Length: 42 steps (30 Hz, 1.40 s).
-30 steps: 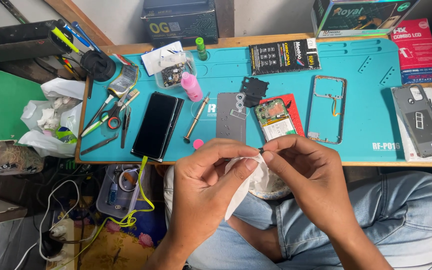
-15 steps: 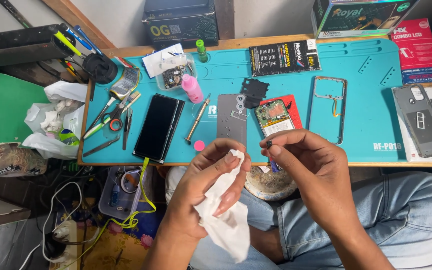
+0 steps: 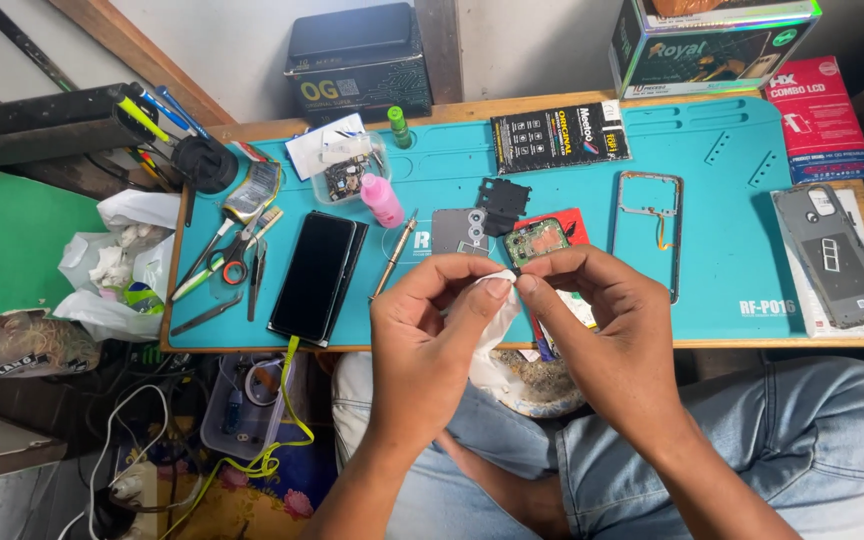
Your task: Cleaning internal mobile phone components using a cleaning solution and a tissue at a repair workstation.
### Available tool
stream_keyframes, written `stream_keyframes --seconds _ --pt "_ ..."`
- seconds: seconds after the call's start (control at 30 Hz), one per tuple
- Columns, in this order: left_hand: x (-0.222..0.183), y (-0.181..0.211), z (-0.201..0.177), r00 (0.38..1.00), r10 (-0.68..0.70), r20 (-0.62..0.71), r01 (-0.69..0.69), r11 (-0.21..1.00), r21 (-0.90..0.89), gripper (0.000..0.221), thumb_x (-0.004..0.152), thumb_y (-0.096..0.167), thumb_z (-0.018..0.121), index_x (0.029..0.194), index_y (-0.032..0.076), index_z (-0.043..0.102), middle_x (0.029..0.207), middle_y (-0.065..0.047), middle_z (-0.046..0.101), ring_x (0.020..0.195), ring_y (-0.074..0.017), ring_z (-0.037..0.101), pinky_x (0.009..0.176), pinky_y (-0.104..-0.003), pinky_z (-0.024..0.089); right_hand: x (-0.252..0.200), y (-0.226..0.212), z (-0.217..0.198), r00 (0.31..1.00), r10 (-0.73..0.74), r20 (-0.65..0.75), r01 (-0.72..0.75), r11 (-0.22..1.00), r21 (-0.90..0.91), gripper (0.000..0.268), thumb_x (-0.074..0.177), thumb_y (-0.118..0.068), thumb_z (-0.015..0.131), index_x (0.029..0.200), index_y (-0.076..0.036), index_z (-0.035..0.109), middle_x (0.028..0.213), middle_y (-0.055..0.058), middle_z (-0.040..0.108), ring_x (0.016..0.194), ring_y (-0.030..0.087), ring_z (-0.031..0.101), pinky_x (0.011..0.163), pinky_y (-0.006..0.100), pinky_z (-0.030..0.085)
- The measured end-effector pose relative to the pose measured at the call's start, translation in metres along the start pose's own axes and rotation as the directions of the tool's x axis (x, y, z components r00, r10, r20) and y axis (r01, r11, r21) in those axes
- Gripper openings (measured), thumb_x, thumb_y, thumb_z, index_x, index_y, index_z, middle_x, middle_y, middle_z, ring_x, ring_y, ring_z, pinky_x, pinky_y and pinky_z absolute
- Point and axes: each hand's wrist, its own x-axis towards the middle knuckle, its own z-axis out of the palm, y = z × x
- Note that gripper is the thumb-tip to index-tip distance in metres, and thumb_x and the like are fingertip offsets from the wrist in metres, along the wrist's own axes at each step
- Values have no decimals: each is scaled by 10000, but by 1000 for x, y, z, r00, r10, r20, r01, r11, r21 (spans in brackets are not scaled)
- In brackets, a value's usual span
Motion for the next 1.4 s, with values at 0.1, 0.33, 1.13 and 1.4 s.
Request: stream_keyframes --seconds 0.1,0.33,1.13,1.4 --pt "6 4 9 998 59 -15 -57 994 97 152 965 50 734 1069 -57 768 918 -82 776 782 -75 637 682 -205 539 11 0 -1 998 -61 3 61 996 -61 105 934 36 730 1039 39 741 1008 92 765 920 125 661 902 266 575" --pt "27 -4 26 989 120 -85 -103 977 189 124 944 16 740 1036 -57 782 904 -78 801 770 -73 645 658 -199 533 38 6 -11 984 -175 16 175 969 -174 109 909 20 735 1016 41 749 966 93 784 841 119 677 801 256 589" --pt "59 -32 57 989 -123 -83 134 982 135 211 976 16 708 1155 -63 785 978 -107 776 827 -99 639 708 -227 528 71 50 -55 998 0 67 -8 993 120 133 920 38 728 1033 52 796 914 71 784 816 90 676 753 221 588" --pt "53 -18 65 998 28 -58 -10 956 295 135 931 11 756 1043 -56 792 886 -104 799 752 -77 651 645 -199 547 63 35 -55 994 -106 24 107 994 -35 134 878 6 757 1004 30 797 933 88 825 809 109 718 756 231 608"
